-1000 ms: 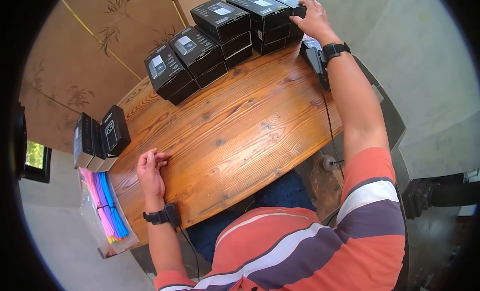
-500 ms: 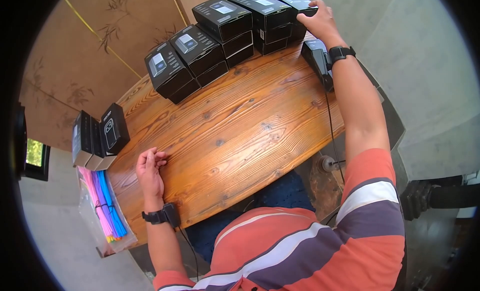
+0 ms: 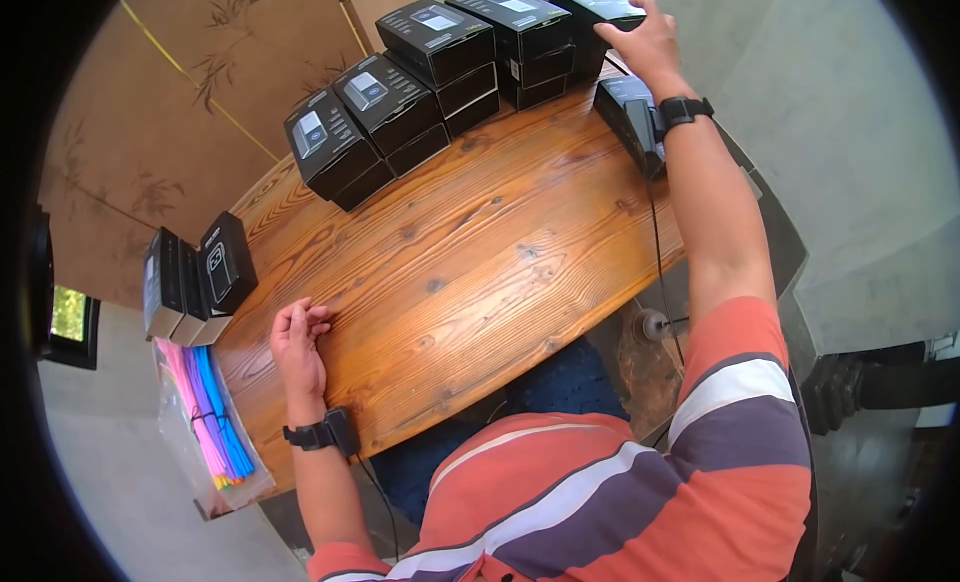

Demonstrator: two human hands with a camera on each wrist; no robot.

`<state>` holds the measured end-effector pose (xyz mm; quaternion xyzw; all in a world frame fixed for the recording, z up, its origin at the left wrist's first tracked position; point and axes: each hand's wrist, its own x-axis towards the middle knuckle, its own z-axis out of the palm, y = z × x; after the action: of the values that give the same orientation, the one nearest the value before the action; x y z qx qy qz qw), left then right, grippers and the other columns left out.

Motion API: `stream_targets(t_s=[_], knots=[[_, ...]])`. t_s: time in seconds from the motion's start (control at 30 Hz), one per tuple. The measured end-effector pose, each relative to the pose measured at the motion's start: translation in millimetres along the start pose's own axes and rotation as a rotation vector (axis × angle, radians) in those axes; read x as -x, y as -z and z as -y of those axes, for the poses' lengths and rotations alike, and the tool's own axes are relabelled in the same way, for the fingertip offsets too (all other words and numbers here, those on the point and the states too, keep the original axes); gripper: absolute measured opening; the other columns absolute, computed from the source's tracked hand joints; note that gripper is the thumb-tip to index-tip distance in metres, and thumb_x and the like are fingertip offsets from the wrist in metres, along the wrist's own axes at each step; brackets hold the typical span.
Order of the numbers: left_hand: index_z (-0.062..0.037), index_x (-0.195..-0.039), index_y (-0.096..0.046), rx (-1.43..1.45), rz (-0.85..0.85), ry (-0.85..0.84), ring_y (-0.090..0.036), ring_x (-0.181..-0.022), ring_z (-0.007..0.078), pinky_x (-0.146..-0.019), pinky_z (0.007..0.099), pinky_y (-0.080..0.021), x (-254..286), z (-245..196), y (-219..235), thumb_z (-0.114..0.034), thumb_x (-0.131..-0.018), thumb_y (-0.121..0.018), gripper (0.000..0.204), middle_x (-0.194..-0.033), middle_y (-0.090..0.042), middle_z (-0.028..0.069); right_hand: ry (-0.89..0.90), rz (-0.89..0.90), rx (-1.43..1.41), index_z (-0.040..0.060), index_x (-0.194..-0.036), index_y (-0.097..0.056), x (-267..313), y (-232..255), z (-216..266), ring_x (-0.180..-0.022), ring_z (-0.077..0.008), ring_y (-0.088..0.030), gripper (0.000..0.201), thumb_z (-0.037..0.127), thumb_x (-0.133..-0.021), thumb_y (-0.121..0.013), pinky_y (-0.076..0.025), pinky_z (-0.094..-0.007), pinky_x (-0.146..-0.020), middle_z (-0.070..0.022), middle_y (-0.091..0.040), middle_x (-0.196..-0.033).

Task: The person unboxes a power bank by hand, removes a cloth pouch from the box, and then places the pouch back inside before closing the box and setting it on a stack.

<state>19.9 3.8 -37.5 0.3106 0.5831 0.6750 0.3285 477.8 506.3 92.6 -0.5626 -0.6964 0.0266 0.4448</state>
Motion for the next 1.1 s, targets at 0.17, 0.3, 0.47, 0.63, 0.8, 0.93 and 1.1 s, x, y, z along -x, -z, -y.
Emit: stream_targets(t_s=[0.17, 0.3, 0.47, 0.63, 0.8, 0.93, 1.1], knots=[[-0.0027, -0.127, -0.072, 0.015, -0.005, 0.002, -0.075, -0.098, 0.0151, -0.087, 0.029, -0.059, 1.9, -1.1, 0.0, -0.024, -0.118, -0.065, 0.025, -0.109, -0.081, 0.0104, 0.007, -0.19, -0.065, 0.0073, -0.147, -0.068, 16.8, 56.7, -43.0, -0.128, -0.0368, -0.068, 0.086, 0.053, -0.08, -0.095, -0.056, -0.046, -0.109, -0.0239, -0.068, -0.136], [-0.0025, -0.127, -0.072, -0.028, 0.005, 0.011, -0.075, -0.099, 0.0155, -0.088, 0.0293, -0.059, 0.2, 0.4, -0.1, -0.024, -0.117, -0.065, 0.025, -0.109, -0.082, 0.0106, -0.083, -0.077, -0.294, 0.0042, -0.146, -0.067, 70.7, 114.8, -68.1, -0.125, -0.0314, -0.067, 0.081, 0.043, -0.081, -0.095, -0.056, -0.0424, -0.107, -0.0221, -0.066, -0.137], [-0.0025, -0.127, -0.072, -0.056, 0.011, 0.024, -0.076, -0.1, 0.016, -0.088, 0.0297, -0.059, 0.4, -1.7, -2.1, -0.025, -0.117, -0.065, 0.025, -0.109, -0.082, 0.0107, -0.112, -0.02, -0.105, 0.004, -0.148, -0.065, 138.4, 142.9, -54.9, -0.126, -0.032, -0.065, 0.077, 0.038, -0.084, -0.092, -0.055, -0.0444, -0.107, -0.0209, -0.06, -0.142], [-0.0038, -0.127, -0.07, -0.031, -0.009, 0.013, -0.077, -0.099, 0.0159, -0.087, 0.0282, -0.059, 0.9, -0.4, -0.9, -0.026, -0.118, -0.064, 0.025, -0.108, -0.081, 0.0093, -0.133, 0.052, 0.02, 0.0057, -0.152, -0.063, 159.2, 138.9, -34.9, -0.136, -0.0362, -0.061, 0.083, 0.044, -0.085, -0.092, -0.052, -0.0466, -0.115, -0.02, -0.06, -0.146], [-0.0032, -0.127, -0.07, -0.027, -0.015, 0.008, -0.077, -0.1, 0.0163, -0.087, 0.0284, -0.059, 1.5, -2.4, -2.9, -0.025, -0.118, -0.064, 0.024, -0.108, -0.081, 0.0094, 0.051, -0.026, 0.143, 0.0064, -0.157, -0.06, 132.1, 136.9, -5.0, -0.148, -0.042, -0.057, 0.084, 0.05, -0.091, -0.089, -0.048, -0.0494, -0.122, -0.0246, -0.058, -0.159], [-0.0029, -0.127, -0.07, -0.039, -0.006, 0.008, -0.077, -0.1, 0.0164, -0.087, 0.0285, -0.06, 0.5, -1.4, -2.0, -0.024, -0.118, -0.064, 0.024, -0.109, -0.081, 0.0097, 0.215, 0.032, 0.122, 0.006, -0.155, -0.063, 61.6, 102.7, 18.4, -0.148, -0.0431, -0.058, 0.075, 0.049, -0.097, -0.083, -0.047, -0.0475, -0.123, -0.0276, -0.062, -0.156], [-0.0028, -0.127, -0.07, -0.023, -0.013, 0.004, -0.076, -0.099, 0.0161, -0.087, 0.0284, -0.06, 0.9, -0.8, -1.4, -0.024, -0.118, -0.063, 0.024, -0.109, -0.081, 0.0098, 0.112, 0.24, 0.231, 0.0048, -0.154, -0.063, -24.0, 21.3, 28.4, -0.147, -0.0438, -0.059, 0.076, 0.05, -0.096, -0.083, -0.048, -0.0484, -0.123, -0.0294, -0.063, -0.156]])
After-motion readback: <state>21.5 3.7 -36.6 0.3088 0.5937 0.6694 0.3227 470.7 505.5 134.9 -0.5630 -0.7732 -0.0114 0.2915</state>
